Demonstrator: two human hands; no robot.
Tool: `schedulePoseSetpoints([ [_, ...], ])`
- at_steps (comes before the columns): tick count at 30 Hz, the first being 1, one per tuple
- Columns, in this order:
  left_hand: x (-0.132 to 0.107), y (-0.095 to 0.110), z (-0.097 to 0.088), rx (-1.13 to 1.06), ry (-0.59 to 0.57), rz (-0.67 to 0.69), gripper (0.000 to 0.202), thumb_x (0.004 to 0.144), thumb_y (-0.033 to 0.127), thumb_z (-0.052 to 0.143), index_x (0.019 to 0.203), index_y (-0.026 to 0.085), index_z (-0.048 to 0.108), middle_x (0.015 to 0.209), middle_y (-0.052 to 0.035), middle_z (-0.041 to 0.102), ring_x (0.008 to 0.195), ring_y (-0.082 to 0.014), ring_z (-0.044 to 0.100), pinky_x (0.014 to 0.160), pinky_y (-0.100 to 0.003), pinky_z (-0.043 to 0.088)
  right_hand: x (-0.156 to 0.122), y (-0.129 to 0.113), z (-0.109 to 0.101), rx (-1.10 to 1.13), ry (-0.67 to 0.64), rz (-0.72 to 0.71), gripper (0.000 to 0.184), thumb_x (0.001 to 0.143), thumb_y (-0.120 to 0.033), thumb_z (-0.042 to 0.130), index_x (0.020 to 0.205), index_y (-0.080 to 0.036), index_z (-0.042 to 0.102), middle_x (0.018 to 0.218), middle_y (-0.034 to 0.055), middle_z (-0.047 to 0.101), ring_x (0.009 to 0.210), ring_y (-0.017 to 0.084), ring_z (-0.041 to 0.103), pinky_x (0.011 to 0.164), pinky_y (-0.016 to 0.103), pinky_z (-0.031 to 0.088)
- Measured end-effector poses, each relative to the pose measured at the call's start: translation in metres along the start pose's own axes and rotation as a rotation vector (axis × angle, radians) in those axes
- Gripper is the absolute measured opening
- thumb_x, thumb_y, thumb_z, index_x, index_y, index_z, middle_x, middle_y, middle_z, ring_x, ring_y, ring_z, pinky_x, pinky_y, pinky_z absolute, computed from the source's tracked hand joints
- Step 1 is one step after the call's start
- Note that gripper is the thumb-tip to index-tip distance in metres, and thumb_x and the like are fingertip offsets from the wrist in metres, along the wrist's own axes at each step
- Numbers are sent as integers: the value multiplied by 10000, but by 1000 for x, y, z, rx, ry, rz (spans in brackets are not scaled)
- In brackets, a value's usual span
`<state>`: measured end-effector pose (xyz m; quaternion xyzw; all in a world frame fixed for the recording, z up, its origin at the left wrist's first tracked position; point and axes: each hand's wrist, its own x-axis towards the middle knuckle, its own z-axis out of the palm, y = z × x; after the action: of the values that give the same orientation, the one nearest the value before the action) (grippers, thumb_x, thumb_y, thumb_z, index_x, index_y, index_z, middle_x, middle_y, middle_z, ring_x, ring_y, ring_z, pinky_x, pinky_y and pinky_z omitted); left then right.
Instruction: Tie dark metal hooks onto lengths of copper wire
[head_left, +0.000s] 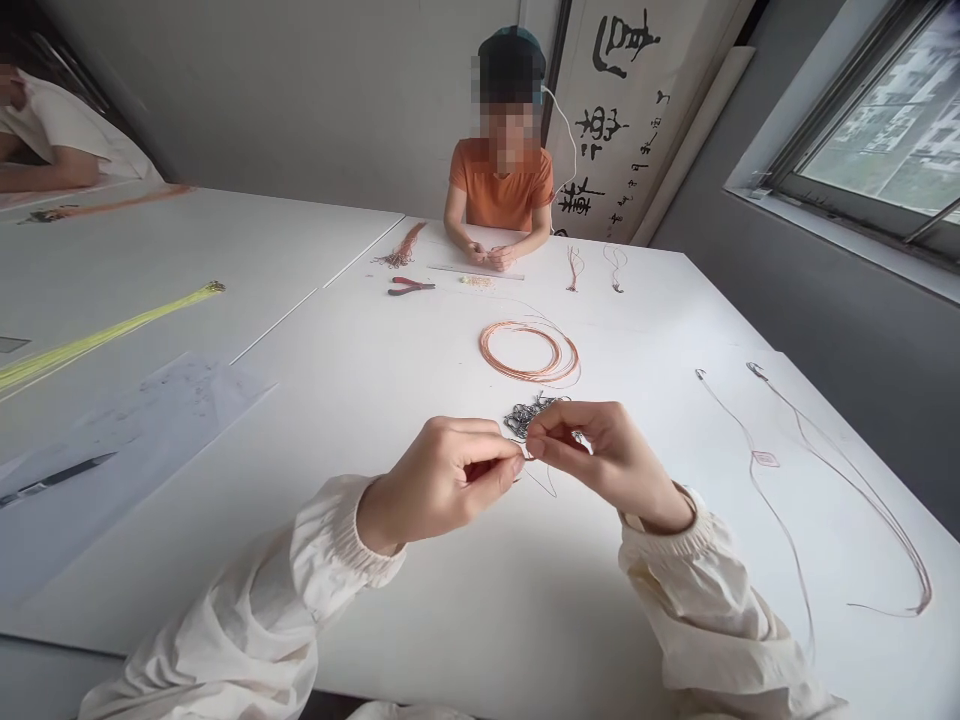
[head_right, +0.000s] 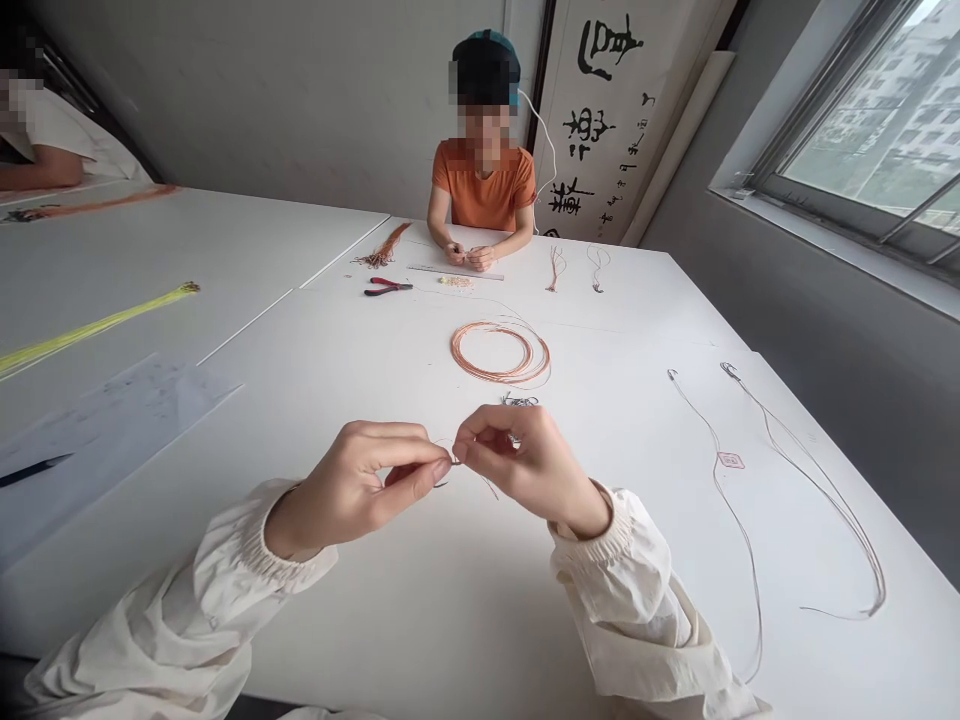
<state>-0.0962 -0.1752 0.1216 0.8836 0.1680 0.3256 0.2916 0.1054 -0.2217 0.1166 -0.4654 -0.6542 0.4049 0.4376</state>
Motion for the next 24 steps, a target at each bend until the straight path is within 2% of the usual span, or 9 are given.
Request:
schedulePoseSetpoints([
  [3, -1, 3, -2, -52, 16, 22, 221, 901, 134, 552, 717, 160, 672, 555, 16, 497, 512, -91, 426, 500, -218, 383, 8, 12, -6, 278, -154, 99, 150, 837, -292, 698, 791, -152, 671, 673, 8, 579, 605, 112, 462, 555, 260, 359],
  [6, -2, 2, -4, -68, 79, -3, 187, 897, 133, 578, 747, 157, 687, 566, 15, 506, 519, -90, 425, 507, -221, 383, 12, 21, -5, 391, -197, 135, 163, 814, -303, 728, 806, -154, 663, 635, -10, 551, 570, 100, 451, 511, 239, 330],
  [8, -2, -1, -4, -44, 139, -51, 177, 898, 135, 589, 752, 154, 688, 592, 10, 526, 532, -90, 432, 517, -225, 382, 11, 19, 0, 326, -156, 110, 145, 837, -299, 704, 809, -163, 662, 622, -14, 549, 565, 102, 465, 506, 237, 345],
  [11, -2, -7, -4, 29, 217, -110, 182, 899, 136, 593, 740, 154, 680, 617, 7, 536, 546, -89, 430, 531, -232, 376, 4, 8, 9, 49, -2, -43, 75, 872, -213, 642, 816, -175, 675, 687, 7, 606, 620, 114, 506, 570, 255, 407],
  [14, -1, -10, 0, 66, 196, -117, 208, 903, 139, 580, 713, 155, 663, 614, 8, 521, 548, -90, 422, 530, -237, 365, -6, -3, 15, -213, 116, -211, 113, 867, -117, 593, 840, -182, 682, 713, 12, 610, 621, 114, 481, 591, 265, 415],
  [16, -1, -10, 3, 60, 141, -109, 220, 906, 141, 569, 704, 153, 654, 609, 9, 508, 546, -91, 419, 526, -238, 360, -9, -8, 17, -273, 145, -253, 131, 863, -100, 582, 836, -184, 679, 694, 10, 593, 606, 116, 458, 577, 268, 407],
  [20, -1, -4, 6, -5, 49, -90, 239, 905, 129, 557, 680, 148, 637, 588, 10, 500, 534, -89, 420, 513, -234, 356, -5, -6, 11, -170, 143, -143, 106, 846, -107, 611, 798, -177, 674, 654, -3, 587, 589, 109, 448, 552, 259, 381],
  [24, -2, 2, 5, -91, 45, -35, 208, 900, 107, 564, 724, 141, 670, 581, 4, 528, 545, -92, 450, 519, -228, 372, 7, 9, -1, 190, -71, 58, 77, 852, -198, 660, 791, -156, 681, 704, 15, 629, 620, 110, 493, 561, 252, 379],
])
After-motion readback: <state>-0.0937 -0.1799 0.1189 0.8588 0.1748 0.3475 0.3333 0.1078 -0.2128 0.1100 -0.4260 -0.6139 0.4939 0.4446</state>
